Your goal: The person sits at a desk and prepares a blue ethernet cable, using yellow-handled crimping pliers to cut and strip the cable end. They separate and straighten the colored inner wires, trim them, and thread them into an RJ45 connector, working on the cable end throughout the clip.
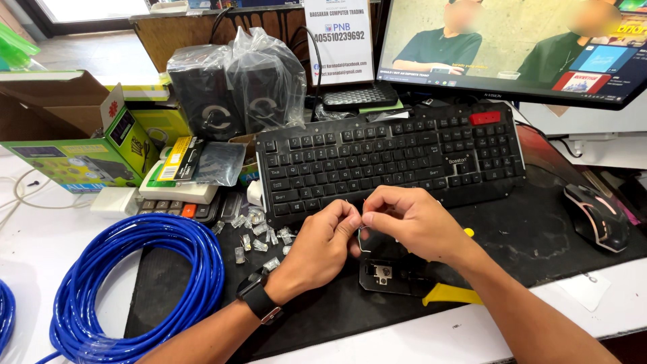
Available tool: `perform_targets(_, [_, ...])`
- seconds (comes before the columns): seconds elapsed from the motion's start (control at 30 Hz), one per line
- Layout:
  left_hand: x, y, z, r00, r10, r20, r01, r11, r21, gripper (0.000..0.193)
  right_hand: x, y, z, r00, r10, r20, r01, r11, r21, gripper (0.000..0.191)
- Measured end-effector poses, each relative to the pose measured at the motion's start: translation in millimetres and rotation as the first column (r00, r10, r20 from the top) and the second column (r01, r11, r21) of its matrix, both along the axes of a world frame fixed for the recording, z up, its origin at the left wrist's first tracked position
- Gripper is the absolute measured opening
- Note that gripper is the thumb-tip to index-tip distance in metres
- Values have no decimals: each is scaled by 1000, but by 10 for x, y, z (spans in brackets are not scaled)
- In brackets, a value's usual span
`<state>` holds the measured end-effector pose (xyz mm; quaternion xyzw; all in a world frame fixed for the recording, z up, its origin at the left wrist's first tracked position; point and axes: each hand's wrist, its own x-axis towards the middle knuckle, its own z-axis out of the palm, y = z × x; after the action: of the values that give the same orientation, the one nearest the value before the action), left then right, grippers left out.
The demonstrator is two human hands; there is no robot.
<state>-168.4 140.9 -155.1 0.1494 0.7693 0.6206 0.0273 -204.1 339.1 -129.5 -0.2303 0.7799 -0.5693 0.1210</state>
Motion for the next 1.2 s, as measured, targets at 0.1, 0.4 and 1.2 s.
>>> perform_targets(0.1, [8, -3, 10, 1000, -17, -18, 18, 999, 35, 22, -29, -45, -43, 993, -53, 105, 57, 998, -39, 13])
perform_targets(0.4, [-15, -36, 77, 992, -56, 113, 51, 998, 42, 18, -61, -57, -69, 995, -101, -20, 101, 995, -29, 13])
perform_targets(1.2, [-23, -18, 100, 990, -72, 118, 65, 996, 58, 19, -21, -44, -71, 975, -120, -185, 93, 985, -148, 13])
